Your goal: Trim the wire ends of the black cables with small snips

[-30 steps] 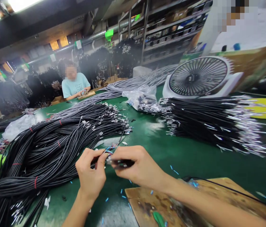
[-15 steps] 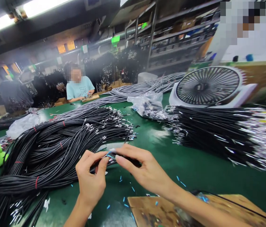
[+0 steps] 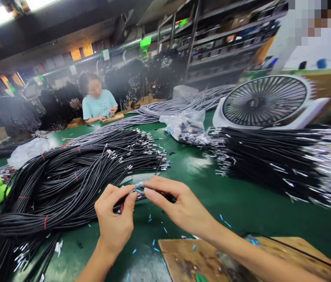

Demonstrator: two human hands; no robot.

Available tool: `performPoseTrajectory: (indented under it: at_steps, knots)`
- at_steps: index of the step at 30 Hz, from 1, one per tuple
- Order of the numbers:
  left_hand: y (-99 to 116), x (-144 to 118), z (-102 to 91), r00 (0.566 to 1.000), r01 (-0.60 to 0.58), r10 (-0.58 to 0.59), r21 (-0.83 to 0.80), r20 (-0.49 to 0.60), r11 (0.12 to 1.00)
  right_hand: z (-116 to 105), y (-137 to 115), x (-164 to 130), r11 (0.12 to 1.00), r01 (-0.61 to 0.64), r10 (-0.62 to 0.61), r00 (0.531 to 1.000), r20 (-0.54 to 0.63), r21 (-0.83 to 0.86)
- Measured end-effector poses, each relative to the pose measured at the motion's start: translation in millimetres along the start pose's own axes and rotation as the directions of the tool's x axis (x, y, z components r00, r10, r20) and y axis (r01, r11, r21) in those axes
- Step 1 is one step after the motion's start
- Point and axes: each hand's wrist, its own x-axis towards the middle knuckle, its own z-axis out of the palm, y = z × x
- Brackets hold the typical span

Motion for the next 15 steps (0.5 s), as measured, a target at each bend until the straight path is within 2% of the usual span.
performPoseTrajectory:
  at_steps: [10,15]
  knots:
    - [0.6,-0.4,1.0,1.0,-0.011,0.011,0.003,-0.018,1.0,-0.8,0.1,-0.3,1.0,0.008,-0.008,1.0,-0.01,0.009]
    - [0.9,-0.8,1.1,0.998,-0.05,0.051,0.05,-0.02,0.997,-0.4,0.3,0.0,0.997,-0.035,0.034,0.999,0.018,0.066]
